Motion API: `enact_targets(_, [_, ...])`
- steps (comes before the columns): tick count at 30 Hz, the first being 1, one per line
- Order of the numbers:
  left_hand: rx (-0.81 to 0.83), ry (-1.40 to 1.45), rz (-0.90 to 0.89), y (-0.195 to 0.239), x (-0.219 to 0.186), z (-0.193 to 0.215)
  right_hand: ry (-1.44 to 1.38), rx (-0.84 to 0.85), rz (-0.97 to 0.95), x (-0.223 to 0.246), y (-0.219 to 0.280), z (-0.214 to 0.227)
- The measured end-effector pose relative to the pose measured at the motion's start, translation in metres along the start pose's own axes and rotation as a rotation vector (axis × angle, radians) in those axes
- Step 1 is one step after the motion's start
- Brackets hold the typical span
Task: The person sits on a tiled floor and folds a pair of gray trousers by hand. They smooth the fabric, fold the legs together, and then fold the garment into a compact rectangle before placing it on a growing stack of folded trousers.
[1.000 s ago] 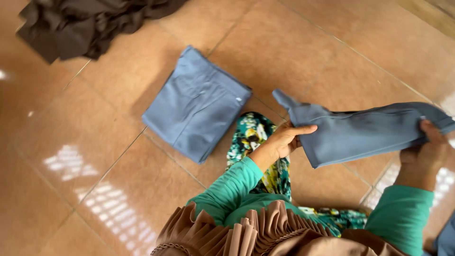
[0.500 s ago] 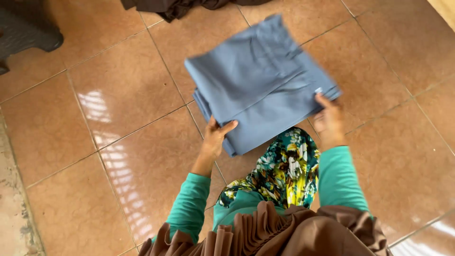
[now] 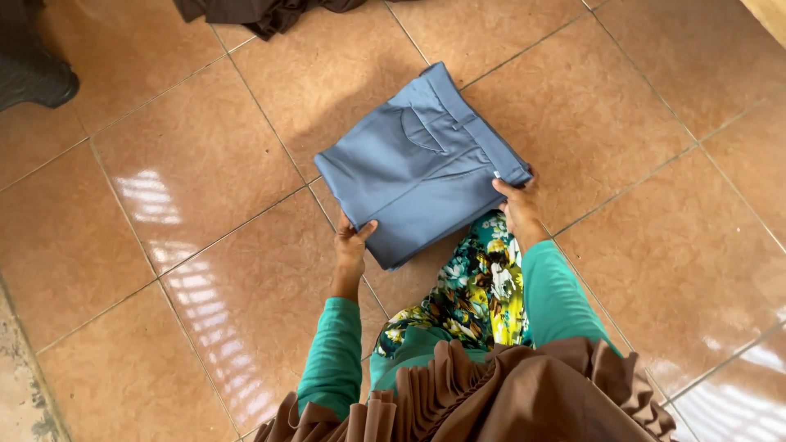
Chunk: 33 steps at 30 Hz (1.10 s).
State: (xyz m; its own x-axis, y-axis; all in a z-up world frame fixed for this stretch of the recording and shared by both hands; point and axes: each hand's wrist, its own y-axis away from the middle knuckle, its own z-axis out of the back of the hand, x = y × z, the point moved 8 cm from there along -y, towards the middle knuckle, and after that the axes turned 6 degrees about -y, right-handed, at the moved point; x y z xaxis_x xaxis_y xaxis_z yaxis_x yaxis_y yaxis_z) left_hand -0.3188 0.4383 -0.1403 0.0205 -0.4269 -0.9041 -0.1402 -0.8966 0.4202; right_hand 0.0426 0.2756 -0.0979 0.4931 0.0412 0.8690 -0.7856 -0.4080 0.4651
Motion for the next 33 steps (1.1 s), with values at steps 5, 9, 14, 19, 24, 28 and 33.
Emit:
enact_targets(5, [-0.036, -0.017, -0.056, -0.002, -0.011, -0.003, 0.150, 0.065, 0.121, 0.026, 0.016, -0.011])
enact_targets(9, [-0.041, -0.088, 0.054, 0.052, -0.028, -0.007, 0.380, 0.086, 0.173, 0.062, 0.035, -0.008])
enact_targets(14, [-0.038, 0.040, 0.154, 0.074, 0.037, 0.009, 0.566, -0.081, 0.300, 0.065, 0.012, 0.023])
enact_targets(19, [-0.018, 0.030, 0.127, 0.053, 0.084, 0.020, 0.425, -0.019, 0.312, 0.052, -0.021, 0.030])
enact_targets(24, [0.023, -0.018, 0.065, 0.025, 0.124, 0.029, 0.365, -0.009, 0.337, 0.024, -0.050, 0.045])
enact_targets(28, [-0.133, -0.390, -0.275, 0.042, 0.061, 0.032, 0.666, -0.006, 0.423, 0.032, -0.046, 0.046])
enact_targets(33, [-0.168, -0.865, -0.765, 0.098, -0.102, -0.065, 1.099, -0.041, 0.820, 0.088, 0.029, -0.004])
